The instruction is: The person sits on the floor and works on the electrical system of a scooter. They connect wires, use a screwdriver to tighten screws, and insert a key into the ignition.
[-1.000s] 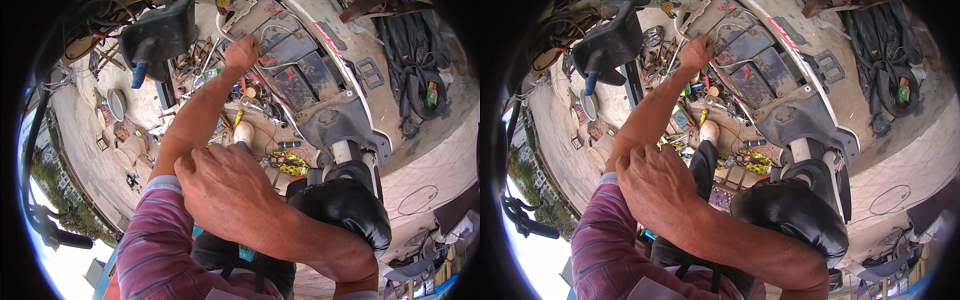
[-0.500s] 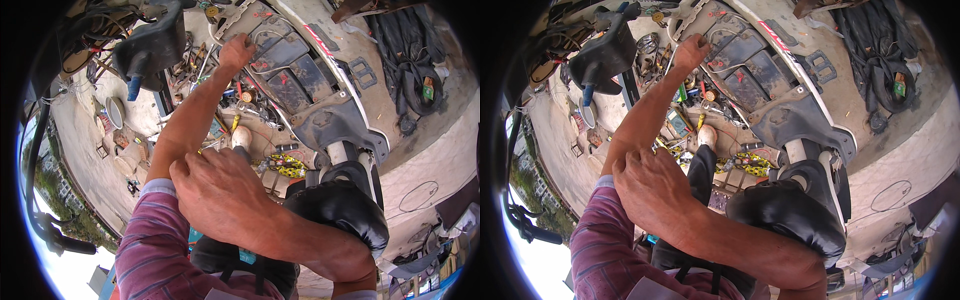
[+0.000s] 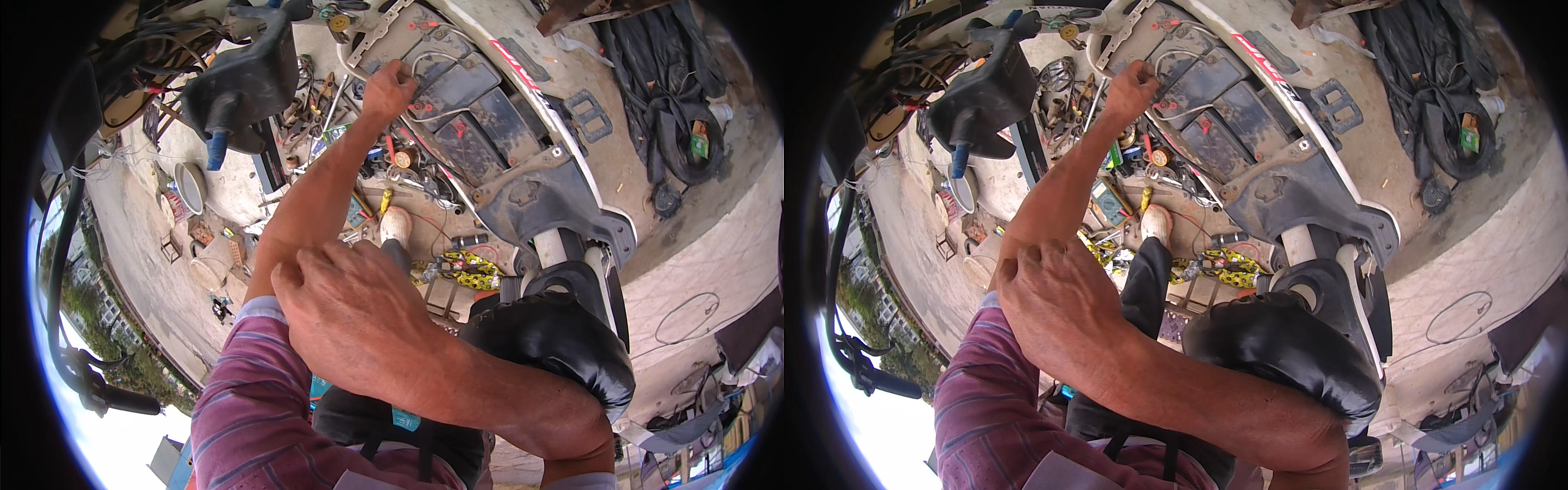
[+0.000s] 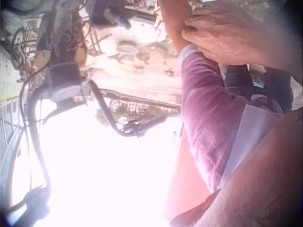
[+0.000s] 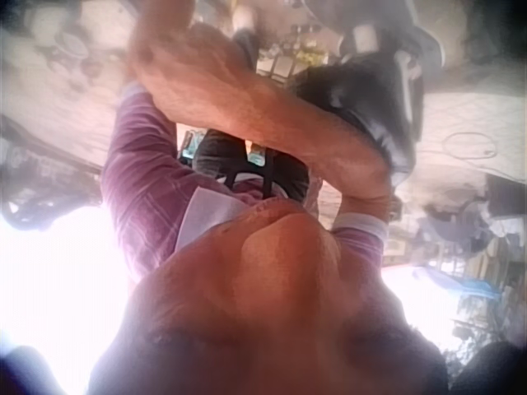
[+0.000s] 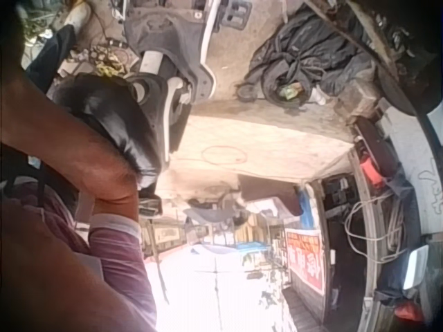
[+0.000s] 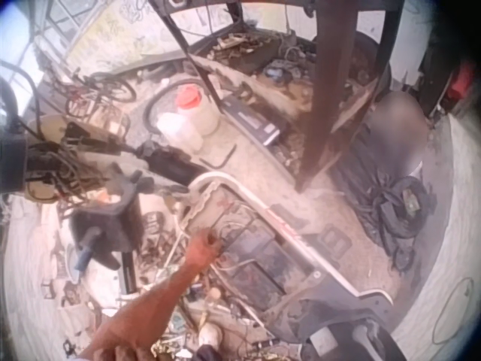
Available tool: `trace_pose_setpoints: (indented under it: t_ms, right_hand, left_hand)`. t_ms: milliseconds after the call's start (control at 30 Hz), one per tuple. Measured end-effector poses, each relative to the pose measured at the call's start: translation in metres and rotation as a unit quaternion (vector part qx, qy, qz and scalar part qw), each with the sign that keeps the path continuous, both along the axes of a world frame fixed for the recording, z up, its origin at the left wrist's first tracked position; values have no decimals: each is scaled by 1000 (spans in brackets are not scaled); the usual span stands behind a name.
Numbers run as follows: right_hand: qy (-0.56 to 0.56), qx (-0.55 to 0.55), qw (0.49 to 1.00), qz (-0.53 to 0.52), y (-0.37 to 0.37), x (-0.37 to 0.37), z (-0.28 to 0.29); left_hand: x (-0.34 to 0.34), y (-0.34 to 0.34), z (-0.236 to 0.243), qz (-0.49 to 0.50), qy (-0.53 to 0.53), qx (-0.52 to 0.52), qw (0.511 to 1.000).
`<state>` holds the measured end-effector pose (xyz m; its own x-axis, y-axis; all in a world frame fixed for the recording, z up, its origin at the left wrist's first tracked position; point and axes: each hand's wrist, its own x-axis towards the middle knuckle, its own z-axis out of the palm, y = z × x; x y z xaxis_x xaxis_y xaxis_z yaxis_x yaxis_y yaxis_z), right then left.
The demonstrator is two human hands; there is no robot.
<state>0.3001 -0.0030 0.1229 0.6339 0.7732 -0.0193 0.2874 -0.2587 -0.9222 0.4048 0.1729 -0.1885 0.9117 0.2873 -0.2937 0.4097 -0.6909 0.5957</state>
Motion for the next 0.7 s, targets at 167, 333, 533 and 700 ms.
trace_pose_setpoints:
  t_ms: [167,333,533,700]
  right_hand:
    - [4,6,1000,6,1,0,0]
    - [12,-2,1000,20,0,0,0]
    - [8,12,1000,3,0,0,-1]
    - [-15,32,999,-40,2,7,1]
  left_hand:
    - [-14,6,2,-69,-23,11,997]
    - [-15,10,7,-74,-28,-17,997]
    - [2,3,7,-16,-4,-31,999]
    - [47,-16,14,-110,-151,59,981]
